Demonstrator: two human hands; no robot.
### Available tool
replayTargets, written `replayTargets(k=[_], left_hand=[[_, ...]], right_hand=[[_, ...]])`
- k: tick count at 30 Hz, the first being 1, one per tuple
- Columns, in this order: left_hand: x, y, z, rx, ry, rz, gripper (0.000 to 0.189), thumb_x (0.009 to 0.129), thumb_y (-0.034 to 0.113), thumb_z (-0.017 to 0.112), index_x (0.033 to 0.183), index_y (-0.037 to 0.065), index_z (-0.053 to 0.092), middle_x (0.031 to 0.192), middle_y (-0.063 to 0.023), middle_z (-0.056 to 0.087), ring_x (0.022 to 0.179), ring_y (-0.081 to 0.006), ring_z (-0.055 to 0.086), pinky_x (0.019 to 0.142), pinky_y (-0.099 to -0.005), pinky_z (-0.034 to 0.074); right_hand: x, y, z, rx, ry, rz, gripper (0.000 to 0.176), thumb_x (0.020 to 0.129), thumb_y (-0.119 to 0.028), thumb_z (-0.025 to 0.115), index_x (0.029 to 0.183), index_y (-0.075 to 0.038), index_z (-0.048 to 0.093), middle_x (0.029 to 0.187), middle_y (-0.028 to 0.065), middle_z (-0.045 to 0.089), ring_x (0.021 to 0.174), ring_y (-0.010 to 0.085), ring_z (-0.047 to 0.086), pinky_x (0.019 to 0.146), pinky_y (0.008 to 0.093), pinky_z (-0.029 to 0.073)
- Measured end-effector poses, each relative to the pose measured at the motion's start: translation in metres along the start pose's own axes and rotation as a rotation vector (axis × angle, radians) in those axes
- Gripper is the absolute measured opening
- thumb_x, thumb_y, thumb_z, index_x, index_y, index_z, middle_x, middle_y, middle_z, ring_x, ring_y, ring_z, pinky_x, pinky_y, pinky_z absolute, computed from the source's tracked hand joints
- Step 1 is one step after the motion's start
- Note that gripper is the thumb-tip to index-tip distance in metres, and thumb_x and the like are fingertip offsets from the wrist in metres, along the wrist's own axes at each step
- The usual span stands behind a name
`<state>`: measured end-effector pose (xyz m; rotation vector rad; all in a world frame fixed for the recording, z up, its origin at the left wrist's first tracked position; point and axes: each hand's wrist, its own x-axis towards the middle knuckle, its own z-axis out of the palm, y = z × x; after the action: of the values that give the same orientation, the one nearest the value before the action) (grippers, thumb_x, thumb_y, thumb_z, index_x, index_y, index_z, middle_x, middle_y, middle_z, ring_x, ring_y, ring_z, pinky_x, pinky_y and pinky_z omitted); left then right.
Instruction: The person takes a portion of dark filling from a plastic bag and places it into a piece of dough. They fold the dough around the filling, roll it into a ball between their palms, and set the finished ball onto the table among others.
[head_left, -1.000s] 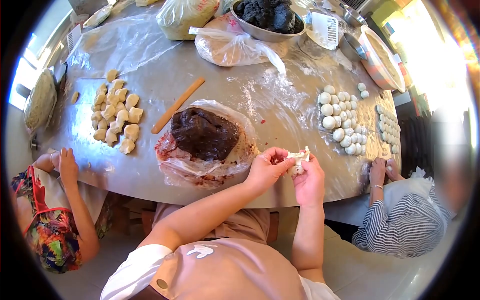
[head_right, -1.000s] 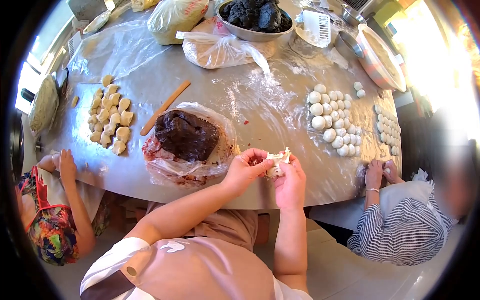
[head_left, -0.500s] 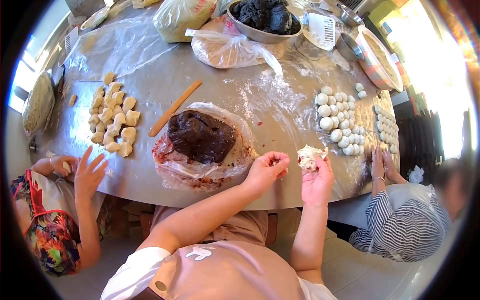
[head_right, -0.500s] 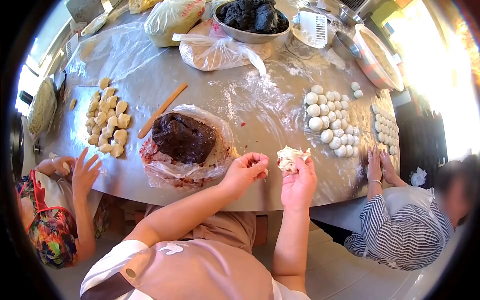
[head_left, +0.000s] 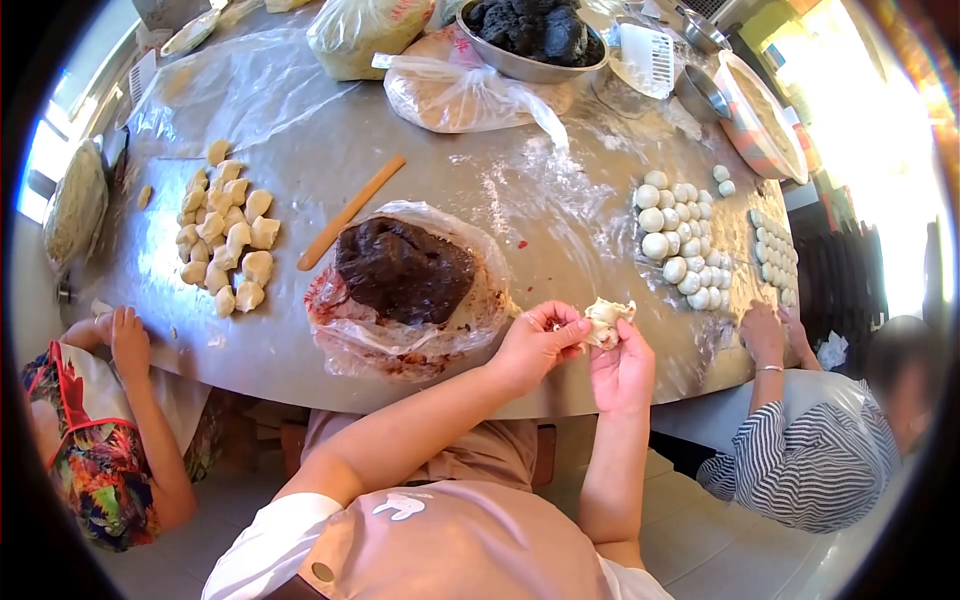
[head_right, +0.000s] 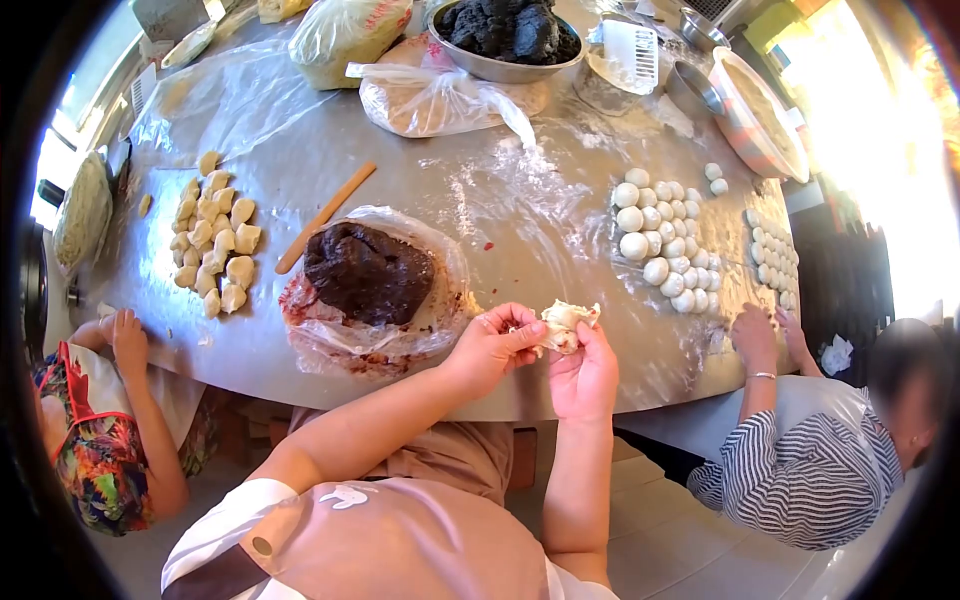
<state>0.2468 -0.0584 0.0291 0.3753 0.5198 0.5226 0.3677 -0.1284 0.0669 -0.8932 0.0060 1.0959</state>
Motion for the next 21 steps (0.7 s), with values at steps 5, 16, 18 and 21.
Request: replayTargets(k=[5,16,18,21], left_hand=[[0.001,0.003,0.0,-0.134,0.076,-0.052,0.011,0.087,0.009,0.066,0.087,0.009,0.055,0.077,-0.0009,0.057,0.065,-0.0098,0.056,0.058,-0.0207,0.048],[-0.001,0.003,-0.003,-0.028,0.149,-0.107,0.009,0.09,0.008,0.06,0.099,0.008,0.063,0.084,0.0016,0.059,0.072,-0.0089,0.054,0.065,-0.0226,0.048],[-0.001,0.003,-0.002,-0.036,0.158,-0.116,0.009,0.09,0.008,0.06,0.099,0.008,0.063,0.084,0.0017,0.059,0.071,-0.0087,0.054,0.064,-0.0223,0.048],[0.0,0.003,-0.006,-0.05,0.16,-0.132,0.012,0.09,0.007,0.06,0.101,0.005,0.062,0.082,0.0001,0.059,0.071,-0.0094,0.056,0.065,-0.022,0.05]], right_hand=[[0.006,-0.013,-0.018,0.083,0.04,-0.028,0.019,0.093,-0.005,0.046,0.109,0.004,0.052,0.108,0.0142,0.061,0.098,0.0234,0.062,0.087,0.0354,0.053],[0.007,-0.016,-0.033,0.207,0.044,-0.13,0.024,0.094,-0.007,0.046,0.113,0.007,0.049,0.112,0.0166,0.06,0.103,0.0254,0.061,0.091,0.038,0.052],[0.007,-0.017,-0.037,0.217,0.052,-0.18,0.025,0.095,-0.008,0.045,0.114,0.008,0.048,0.113,0.0172,0.059,0.103,0.0258,0.061,0.092,0.0387,0.051],[0.009,-0.03,-0.043,0.234,0.041,-0.268,0.027,0.095,-0.008,0.044,0.116,0.008,0.047,0.115,0.0176,0.059,0.104,0.0262,0.06,0.093,0.0394,0.05]])
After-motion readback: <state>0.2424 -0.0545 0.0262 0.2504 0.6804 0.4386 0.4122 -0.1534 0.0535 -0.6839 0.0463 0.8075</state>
